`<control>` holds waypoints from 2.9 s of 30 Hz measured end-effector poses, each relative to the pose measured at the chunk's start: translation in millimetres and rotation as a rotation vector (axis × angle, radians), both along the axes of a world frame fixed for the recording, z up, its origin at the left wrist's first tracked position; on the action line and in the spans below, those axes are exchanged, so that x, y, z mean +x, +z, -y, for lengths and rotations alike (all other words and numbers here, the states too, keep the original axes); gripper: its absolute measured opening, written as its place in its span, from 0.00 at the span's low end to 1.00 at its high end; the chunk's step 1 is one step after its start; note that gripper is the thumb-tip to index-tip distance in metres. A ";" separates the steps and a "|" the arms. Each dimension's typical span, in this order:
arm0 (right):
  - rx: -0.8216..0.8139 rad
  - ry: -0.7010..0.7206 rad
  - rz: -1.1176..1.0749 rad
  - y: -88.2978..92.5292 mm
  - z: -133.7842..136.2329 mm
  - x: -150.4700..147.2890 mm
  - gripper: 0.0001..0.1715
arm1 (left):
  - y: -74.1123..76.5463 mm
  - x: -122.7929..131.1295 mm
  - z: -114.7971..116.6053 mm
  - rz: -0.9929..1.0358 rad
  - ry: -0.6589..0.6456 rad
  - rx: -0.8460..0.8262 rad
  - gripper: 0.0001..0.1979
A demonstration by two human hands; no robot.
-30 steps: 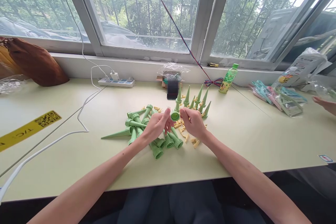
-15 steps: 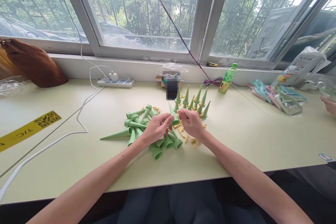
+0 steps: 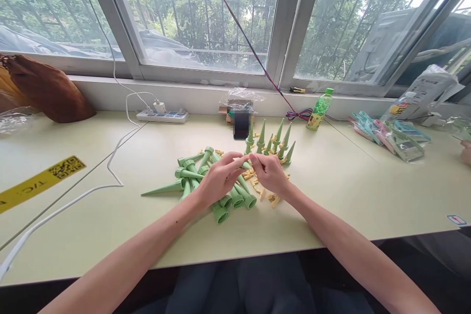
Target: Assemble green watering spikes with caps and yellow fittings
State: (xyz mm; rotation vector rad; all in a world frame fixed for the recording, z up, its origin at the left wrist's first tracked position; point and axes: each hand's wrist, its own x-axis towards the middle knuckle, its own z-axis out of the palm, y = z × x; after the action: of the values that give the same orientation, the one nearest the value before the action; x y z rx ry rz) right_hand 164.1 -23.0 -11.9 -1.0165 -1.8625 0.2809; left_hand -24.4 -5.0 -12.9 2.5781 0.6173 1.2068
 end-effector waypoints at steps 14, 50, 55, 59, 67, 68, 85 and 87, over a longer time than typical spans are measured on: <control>0.081 -0.198 -0.125 7.6 0.5 0.8 0.28 | 1.9 13.4 11.0 0.055 0.125 -0.274 0.26; -0.083 0.045 -0.148 1.8 3.3 -5.4 0.29 | 6.4 3.9 7.4 0.142 -0.096 -0.646 0.09; -0.096 0.058 -0.161 -0.1 2.2 -4.4 0.30 | 6.9 3.7 6.9 0.063 -0.072 -0.460 0.13; -0.128 0.082 -0.172 -0.8 2.5 -3.7 0.30 | 6.3 -1.1 4.8 -0.018 -0.075 -0.272 0.14; -0.125 0.045 -0.177 3.8 4.0 -5.4 0.31 | 4.7 -1.0 2.8 -0.014 -0.074 -0.283 0.17; -0.114 0.026 -0.179 4.8 4.1 -5.7 0.30 | 5.3 1.1 3.8 0.005 -0.055 -0.333 0.16; 0.027 -0.091 0.009 -1.5 -0.7 0.7 0.23 | 18.6 9.3 7.9 0.215 -0.217 -1.186 0.26; 0.017 -0.074 0.009 -3.1 -1.3 0.5 0.23 | 16.7 9.0 7.6 0.212 -0.238 -1.188 0.22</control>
State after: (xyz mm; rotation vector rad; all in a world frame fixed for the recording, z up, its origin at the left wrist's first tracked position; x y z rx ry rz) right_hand 164.6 -21.7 -15.0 -1.0741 -1.8282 0.2167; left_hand -15.4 -12.6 3.8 1.4472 0.6634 0.6671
